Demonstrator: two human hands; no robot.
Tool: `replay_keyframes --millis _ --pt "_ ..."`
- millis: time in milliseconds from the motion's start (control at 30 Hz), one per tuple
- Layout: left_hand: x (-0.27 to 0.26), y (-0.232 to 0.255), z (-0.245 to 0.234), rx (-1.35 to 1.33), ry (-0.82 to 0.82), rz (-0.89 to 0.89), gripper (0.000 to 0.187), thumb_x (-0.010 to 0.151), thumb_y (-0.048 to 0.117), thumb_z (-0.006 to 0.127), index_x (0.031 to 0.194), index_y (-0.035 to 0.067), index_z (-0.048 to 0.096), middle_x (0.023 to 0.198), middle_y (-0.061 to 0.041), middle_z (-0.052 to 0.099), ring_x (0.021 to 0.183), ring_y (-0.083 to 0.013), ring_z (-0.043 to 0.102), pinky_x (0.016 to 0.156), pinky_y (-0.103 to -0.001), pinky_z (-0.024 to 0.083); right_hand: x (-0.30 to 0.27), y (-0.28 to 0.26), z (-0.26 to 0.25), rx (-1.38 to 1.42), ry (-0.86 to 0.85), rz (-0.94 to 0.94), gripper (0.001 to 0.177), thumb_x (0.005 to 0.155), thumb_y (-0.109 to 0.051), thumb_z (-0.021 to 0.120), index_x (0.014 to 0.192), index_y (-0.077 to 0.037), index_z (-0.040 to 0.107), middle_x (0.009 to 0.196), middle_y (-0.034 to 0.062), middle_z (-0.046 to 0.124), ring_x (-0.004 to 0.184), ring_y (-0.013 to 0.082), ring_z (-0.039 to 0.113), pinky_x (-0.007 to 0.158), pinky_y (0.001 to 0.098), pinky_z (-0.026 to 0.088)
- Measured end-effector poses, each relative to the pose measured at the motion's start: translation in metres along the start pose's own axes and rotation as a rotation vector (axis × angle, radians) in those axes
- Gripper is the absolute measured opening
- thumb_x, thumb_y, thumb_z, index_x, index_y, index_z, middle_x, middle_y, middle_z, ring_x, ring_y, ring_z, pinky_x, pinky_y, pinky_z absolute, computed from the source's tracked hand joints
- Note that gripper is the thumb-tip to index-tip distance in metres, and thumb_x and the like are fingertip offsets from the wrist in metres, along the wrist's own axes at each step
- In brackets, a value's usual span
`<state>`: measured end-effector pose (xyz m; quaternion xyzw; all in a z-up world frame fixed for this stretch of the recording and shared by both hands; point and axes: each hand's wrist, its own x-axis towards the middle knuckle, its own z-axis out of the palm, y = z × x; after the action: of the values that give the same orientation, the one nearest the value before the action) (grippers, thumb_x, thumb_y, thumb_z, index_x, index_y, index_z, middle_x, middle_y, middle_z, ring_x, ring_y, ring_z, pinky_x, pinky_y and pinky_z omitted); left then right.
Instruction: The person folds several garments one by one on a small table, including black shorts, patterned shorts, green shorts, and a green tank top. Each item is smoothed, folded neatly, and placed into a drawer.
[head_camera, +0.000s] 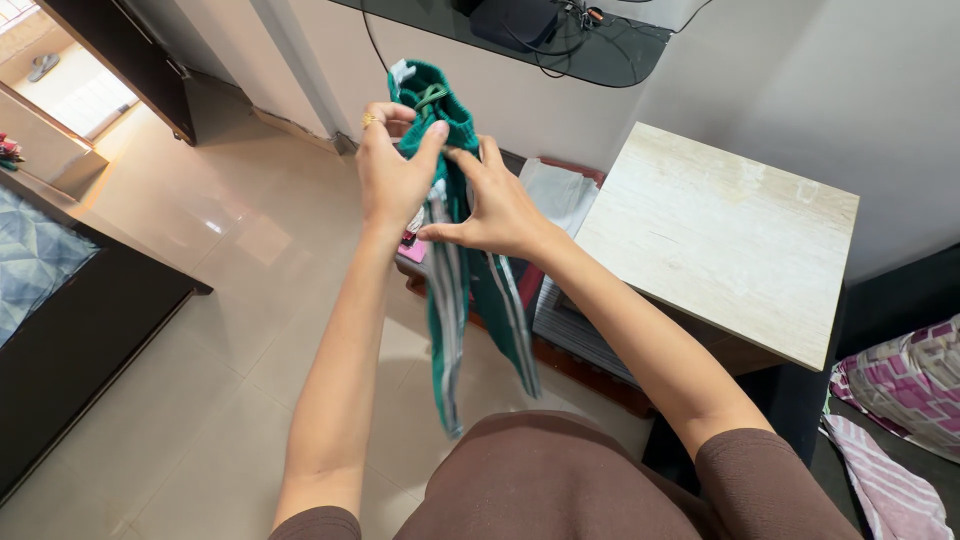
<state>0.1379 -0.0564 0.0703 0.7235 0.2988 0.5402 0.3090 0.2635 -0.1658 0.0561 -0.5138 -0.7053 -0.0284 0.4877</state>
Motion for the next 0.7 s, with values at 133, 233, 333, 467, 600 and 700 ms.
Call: replay_keyframes --millis 133,233,333,467,600,700 --pt "-0.005 0.022 0.011 -0.416 -0.198 -0.206 0.037 0.091 0.031 0.078 0.112 0.006 0.06 0.101 -0.006 0.069 0.092 -0.015 0.071 0.075 -0.035 0.062 -0.005 0.007 -0.007 -0.017 0.172 0.082 0.055 0.08 -0.024 0.086 0.122 0.002 0.061 0.119 0.0195 0.054 0.11 0.0358 0.059 0.09 0.0456 0.053" --pt "-0.008 0.04 0.01 -0.453 -0.279 -0.166 0.038 0.091 0.034 0.078 0.113 0.006 0.064 0.104 -0.008 0.072 0.095 -0.0158 0.072 0.079 -0.038 0.063 -0.013 0.018 -0.018 0.081 0.161 0.191 0.029 0.095 -0.018 0.079 0.117 -0.003 0.069 0.118 0.012 0.06 0.107 0.0265 0.062 0.089 0.0374 0.054" --pt "-0.001 0.055 0.003 -0.034 -0.149 0.421 0.053 0.083 0.038 0.086 0.116 0.003 0.064 0.114 -0.015 0.07 0.104 -0.0314 0.07 0.092 -0.043 0.059 -0.011 0.032 -0.034 0.191 0.065 0.273 0.024 0.093 -0.017 0.081 0.108 -0.001 0.072 0.112 0.008 0.061 0.095 0.0193 0.062 0.077 0.0298 0.052" --pt "0.016 0.058 0.002 0.497 0.005 1.101 0.079 0.059 0.07 0.078 0.106 0.009 0.066 0.101 -0.006 0.073 0.1 -0.0383 0.071 0.093 -0.064 0.037 -0.017 0.038 -0.047 0.305 -0.024 0.248 0.021 0.089 -0.013 0.082 0.105 -0.001 0.074 0.118 0.0049 0.063 0.097 0.0128 0.061 0.077 0.0249 0.053" --pt "0.019 0.045 0.022 0.449 -0.44 0.8 0.08 0.068 0.081 0.082 0.08 0.004 0.064 0.076 -0.008 0.062 0.067 -0.0297 0.065 0.067 -0.041 0.053 -0.033 0.037 -0.051 0.468 -0.043 0.256 0.026 0.085 -0.013 0.086 0.105 -0.001 0.074 0.12 0.003 0.06 0.102 0.0133 0.063 0.085 0.0272 0.055" --pt "0.021 0.036 0.033 0.373 -0.384 0.929 0.078 0.08 0.079 0.084 0.078 0.005 0.061 0.074 -0.007 0.057 0.066 -0.0253 0.064 0.061 -0.035 0.052 -0.059 0.045 -0.066 0.38 -0.094 0.222 0.036 0.088 -0.019 0.085 0.117 -0.002 0.074 0.124 0.0058 0.063 0.114 0.0192 0.064 0.099 0.0328 0.052"
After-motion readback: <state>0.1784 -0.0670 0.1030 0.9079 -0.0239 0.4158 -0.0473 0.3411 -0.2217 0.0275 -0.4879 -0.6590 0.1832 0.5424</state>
